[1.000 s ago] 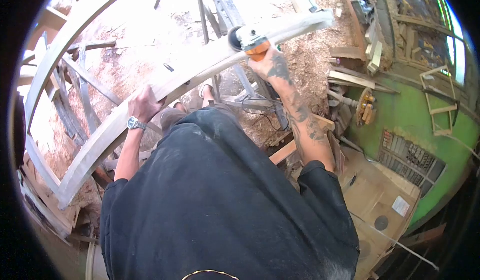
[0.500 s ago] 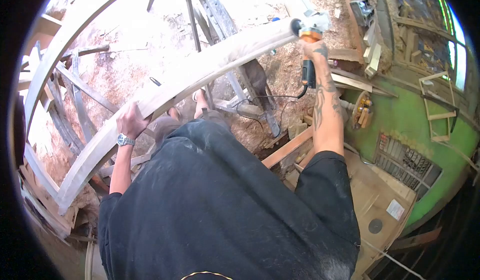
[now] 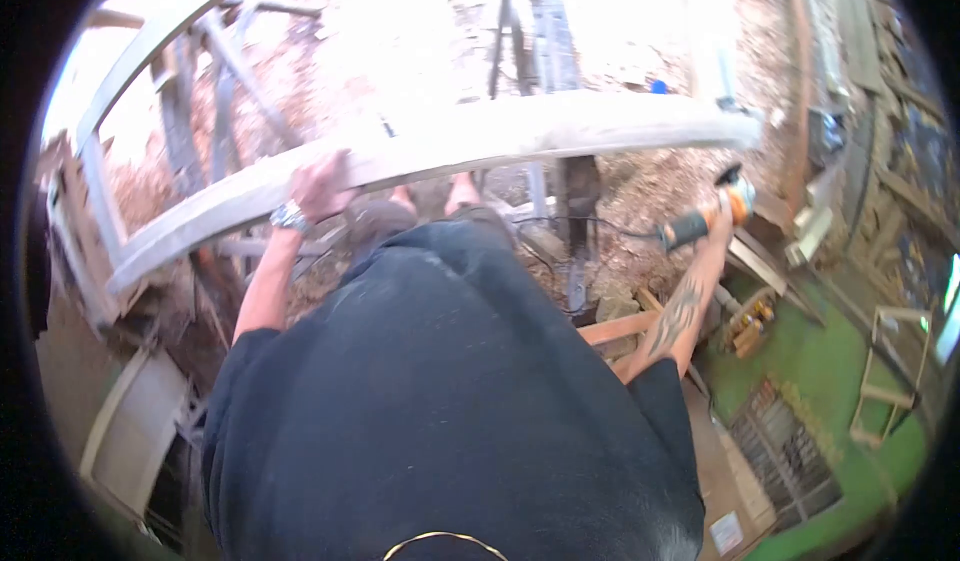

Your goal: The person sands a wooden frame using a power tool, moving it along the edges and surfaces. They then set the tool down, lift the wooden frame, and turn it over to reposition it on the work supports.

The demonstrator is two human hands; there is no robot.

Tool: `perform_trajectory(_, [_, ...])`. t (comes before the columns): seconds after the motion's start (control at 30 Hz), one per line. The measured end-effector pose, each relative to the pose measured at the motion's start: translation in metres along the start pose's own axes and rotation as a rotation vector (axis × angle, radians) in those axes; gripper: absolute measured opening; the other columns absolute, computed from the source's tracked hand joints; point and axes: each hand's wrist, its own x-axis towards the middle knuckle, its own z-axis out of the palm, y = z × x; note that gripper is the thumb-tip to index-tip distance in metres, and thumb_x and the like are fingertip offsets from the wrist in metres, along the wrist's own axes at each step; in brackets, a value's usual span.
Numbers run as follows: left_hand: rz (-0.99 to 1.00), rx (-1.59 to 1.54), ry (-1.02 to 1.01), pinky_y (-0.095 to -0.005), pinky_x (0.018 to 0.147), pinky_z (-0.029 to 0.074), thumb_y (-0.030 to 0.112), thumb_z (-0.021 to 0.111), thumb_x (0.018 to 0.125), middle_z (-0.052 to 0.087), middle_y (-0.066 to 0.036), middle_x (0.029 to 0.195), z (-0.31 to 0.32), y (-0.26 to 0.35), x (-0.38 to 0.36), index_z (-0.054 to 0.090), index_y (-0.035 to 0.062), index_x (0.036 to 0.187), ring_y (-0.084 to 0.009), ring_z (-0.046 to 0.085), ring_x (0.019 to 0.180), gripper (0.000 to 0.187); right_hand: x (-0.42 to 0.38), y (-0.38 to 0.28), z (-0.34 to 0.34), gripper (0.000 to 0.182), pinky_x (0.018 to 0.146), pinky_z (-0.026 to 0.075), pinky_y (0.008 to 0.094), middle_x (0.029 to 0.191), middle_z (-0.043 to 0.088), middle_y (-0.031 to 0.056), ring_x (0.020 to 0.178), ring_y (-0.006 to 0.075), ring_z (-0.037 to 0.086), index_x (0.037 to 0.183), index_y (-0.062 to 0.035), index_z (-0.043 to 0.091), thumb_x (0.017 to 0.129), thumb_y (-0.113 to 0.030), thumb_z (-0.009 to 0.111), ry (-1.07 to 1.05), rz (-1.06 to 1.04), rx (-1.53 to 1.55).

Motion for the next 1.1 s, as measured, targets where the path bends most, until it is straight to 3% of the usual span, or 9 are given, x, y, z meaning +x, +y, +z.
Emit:
perform_trajectory(0.1, [0.054,-0.091,-0.012,-0.0476,0.074,0.061,0.053,0.083,0.080,0.074,-0.021,0.097,0.004,0.028,0.020,0.068,0.0025,0.123,-0.0385,0.074,0.084,0.069,-0.070,0.066,-0.008,0.028,0.064,0.057,0.0348,0.083,0.064,0.0019,0.068,0.0189,0.064,0.104,-0.0132,0.060,0.097,-0.036,0.073,-0.089,0.056,0.175])
perform_trajectory(0.2, [-0.034,-0.069,-0.209,-0.0490,0.065,0.059,0.055,0.065,0.099,0.074,-0.020,0.093,0.010,0.068,0.056,0.067,0.0038,0.103,-0.0345,0.073,0.073,0.052,-0.189,0.081,0.052,0.027,0.065,0.058,0.0368,0.084,0.064,0.0040,0.069,0.0199,0.065,0.105,-0.0127,0.061,0.097,-0.036,0.072,-0.108,0.075,0.255])
perform_trajectory(0.3, [0.041,-0.078,-0.085,-0.0494,0.059,0.057,0.055,0.052,0.105,0.073,-0.018,0.084,0.028,0.074,0.071,0.067,0.0040,0.096,-0.0337,0.072,0.067,0.054,-0.275,0.090,0.106,0.027,0.065,0.058,0.0387,0.084,0.064,0.0061,0.071,0.0209,0.066,0.106,-0.0121,0.061,0.098,-0.036,0.070,-0.143,0.056,0.243])
perform_trajectory(0.37, [0.156,-0.124,0.195,-0.0495,0.058,0.057,0.053,0.050,0.106,0.072,-0.016,0.078,0.059,0.056,0.067,0.069,0.0050,0.097,-0.0342,0.072,0.065,0.053,-0.293,0.109,0.123,0.027,0.063,0.058,0.0377,0.083,0.064,0.0061,0.069,0.0201,0.066,0.107,-0.0100,0.062,0.098,-0.034,0.071,-0.165,0.025,0.184])
perform_trajectory(0.5, [0.032,-0.173,0.025,-0.0465,0.065,0.060,0.048,0.046,0.108,0.075,-0.014,0.079,0.023,0.004,0.017,0.077,0.0117,0.098,-0.0329,0.075,0.071,0.049,-0.313,0.129,0.155,0.027,0.059,0.055,0.0306,0.084,0.069,0.0082,0.066,0.0166,0.067,0.110,-0.0017,0.067,0.096,-0.023,0.075,-0.188,-0.153,-0.201])
perform_trajectory(0.57, [-0.130,-0.036,-0.094,-0.0437,0.074,0.063,0.051,0.042,0.108,0.078,-0.012,0.083,-0.007,-0.036,-0.015,0.081,0.0149,0.094,-0.0337,0.077,0.075,0.055,-0.327,0.125,0.174,0.037,0.076,0.058,0.0397,0.097,0.074,0.0122,0.084,0.0246,0.072,0.112,0.0010,0.070,0.090,-0.026,0.081,-0.102,-0.439,-0.834])
perform_trajectory(0.73, [-0.195,0.140,-0.043,-0.0525,0.063,0.059,0.036,0.046,0.107,0.074,-0.021,0.084,-0.030,-0.182,-0.105,0.075,0.0107,0.093,-0.0432,0.072,0.071,0.042,-0.394,0.132,0.250,0.053,0.081,0.061,0.0486,0.103,0.076,0.0285,0.098,0.0403,0.077,0.119,0.0022,0.062,0.086,-0.033,0.082,-0.131,-0.629,-1.068])
perform_trajectory(0.87, [-0.268,0.158,0.197,-0.0544,0.081,0.056,0.033,0.044,0.107,0.072,-0.024,0.096,-0.058,-0.262,-0.166,0.072,0.0067,0.102,-0.0473,0.069,0.090,0.039,-0.426,0.157,0.290,0.052,0.080,0.062,0.0472,0.098,0.075,0.0287,0.097,0.0426,0.076,0.119,0.0018,0.062,0.086,-0.032,0.082,-0.309,-0.767,-1.019])
perform_trajectory(1.1, [-0.298,0.103,0.257,-0.0543,0.085,0.053,0.035,0.046,0.104,0.071,-0.023,0.098,-0.079,-0.283,-0.186,0.070,0.0045,0.101,-0.0475,0.067,0.095,0.039,-0.511,0.201,0.375,0.058,0.074,0.062,0.0474,0.094,0.073,0.0267,0.087,0.0411,0.076,0.118,0.0069,0.061,0.083,-0.034,0.082,-0.643,-0.819,-1.098])
